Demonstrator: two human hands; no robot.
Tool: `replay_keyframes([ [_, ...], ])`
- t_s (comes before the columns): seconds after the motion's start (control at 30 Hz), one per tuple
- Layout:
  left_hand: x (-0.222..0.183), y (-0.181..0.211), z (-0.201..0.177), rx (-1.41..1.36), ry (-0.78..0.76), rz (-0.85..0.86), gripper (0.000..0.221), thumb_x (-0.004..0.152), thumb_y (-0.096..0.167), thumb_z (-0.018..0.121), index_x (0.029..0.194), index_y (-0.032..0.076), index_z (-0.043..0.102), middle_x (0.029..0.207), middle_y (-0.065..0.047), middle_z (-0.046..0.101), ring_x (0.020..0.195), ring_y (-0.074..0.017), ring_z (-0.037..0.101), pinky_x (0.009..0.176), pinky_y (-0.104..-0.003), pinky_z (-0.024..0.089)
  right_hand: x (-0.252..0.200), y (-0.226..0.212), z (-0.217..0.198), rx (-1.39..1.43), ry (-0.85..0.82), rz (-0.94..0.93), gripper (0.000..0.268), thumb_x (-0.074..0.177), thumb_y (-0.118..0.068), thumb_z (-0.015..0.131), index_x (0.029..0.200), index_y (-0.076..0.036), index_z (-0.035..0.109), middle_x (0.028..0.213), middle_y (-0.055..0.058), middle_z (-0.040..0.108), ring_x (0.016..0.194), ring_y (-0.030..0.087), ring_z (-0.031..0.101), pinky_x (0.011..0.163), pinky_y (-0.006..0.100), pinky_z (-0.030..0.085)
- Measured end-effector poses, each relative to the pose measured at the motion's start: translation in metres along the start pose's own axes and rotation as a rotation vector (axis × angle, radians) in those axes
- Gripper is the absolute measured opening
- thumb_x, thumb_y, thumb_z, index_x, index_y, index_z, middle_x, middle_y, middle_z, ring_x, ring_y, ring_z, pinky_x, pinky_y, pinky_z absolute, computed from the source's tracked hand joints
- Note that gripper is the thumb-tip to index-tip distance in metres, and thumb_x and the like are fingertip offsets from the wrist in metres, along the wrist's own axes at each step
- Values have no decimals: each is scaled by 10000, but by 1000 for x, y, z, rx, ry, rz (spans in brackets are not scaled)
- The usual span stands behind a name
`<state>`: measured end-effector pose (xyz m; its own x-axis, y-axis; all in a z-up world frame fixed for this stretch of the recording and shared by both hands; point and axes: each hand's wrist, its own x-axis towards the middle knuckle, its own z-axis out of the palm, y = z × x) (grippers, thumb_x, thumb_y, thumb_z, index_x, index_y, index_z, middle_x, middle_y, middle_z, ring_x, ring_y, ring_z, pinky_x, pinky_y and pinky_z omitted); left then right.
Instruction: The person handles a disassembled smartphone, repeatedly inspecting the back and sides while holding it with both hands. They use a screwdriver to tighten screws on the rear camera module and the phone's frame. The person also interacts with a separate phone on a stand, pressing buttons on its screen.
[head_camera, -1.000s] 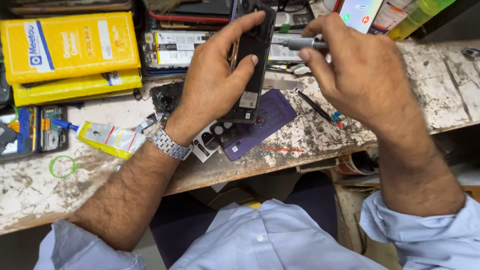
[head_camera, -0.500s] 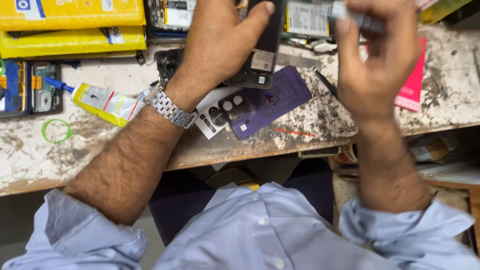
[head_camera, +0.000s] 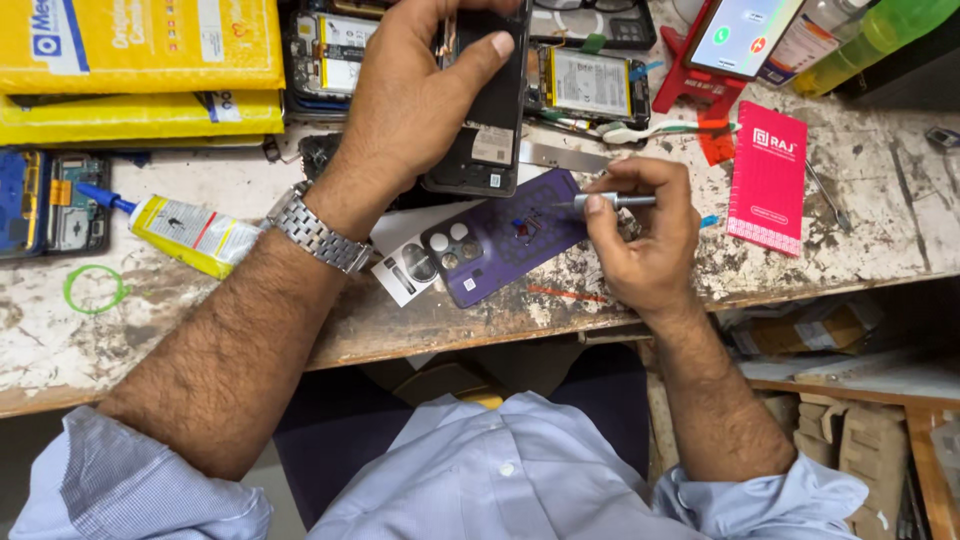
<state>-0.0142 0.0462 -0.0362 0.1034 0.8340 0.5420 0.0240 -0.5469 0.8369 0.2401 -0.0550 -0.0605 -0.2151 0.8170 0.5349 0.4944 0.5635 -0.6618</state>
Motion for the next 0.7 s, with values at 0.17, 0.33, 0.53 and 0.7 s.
replay_keyframes([
  [0.17,1,7,-1,17,-81,-33,170,1004,103,714,1168,60,713,1137,-34,759,1098,-139,709,982,-298,572,2,1,2,-58,4,-17,335,1023,53,633,1298,5,449,1059,141,700,993,185,722,853,290,617],
  [0.33,-1,7,2,36,-130,-58,146,983,114,714,1118,61,732,1097,-27,765,1078,-134,708,986,-298,550,1,-1,3,50,84,77,317,1046,45,632,1304,-10,458,1121,143,668,1031,170,688,885,289,605],
  [0.53,-2,22,9,-69,-177,-265,177,955,135,701,1113,76,755,1021,-18,768,944,-97,705,851,-259,571,30,-6,-1,388,298,55,280,1084,44,589,1301,-35,431,1202,142,655,1089,182,690,984,319,618],
  [0.7,-3,34,18,-183,-193,-480,201,930,145,706,1114,79,754,946,-13,758,797,-73,704,704,-230,595,51,-6,4,428,333,-83,273,1101,32,595,1308,-38,430,1233,157,664,1071,173,689,960,290,609],
])
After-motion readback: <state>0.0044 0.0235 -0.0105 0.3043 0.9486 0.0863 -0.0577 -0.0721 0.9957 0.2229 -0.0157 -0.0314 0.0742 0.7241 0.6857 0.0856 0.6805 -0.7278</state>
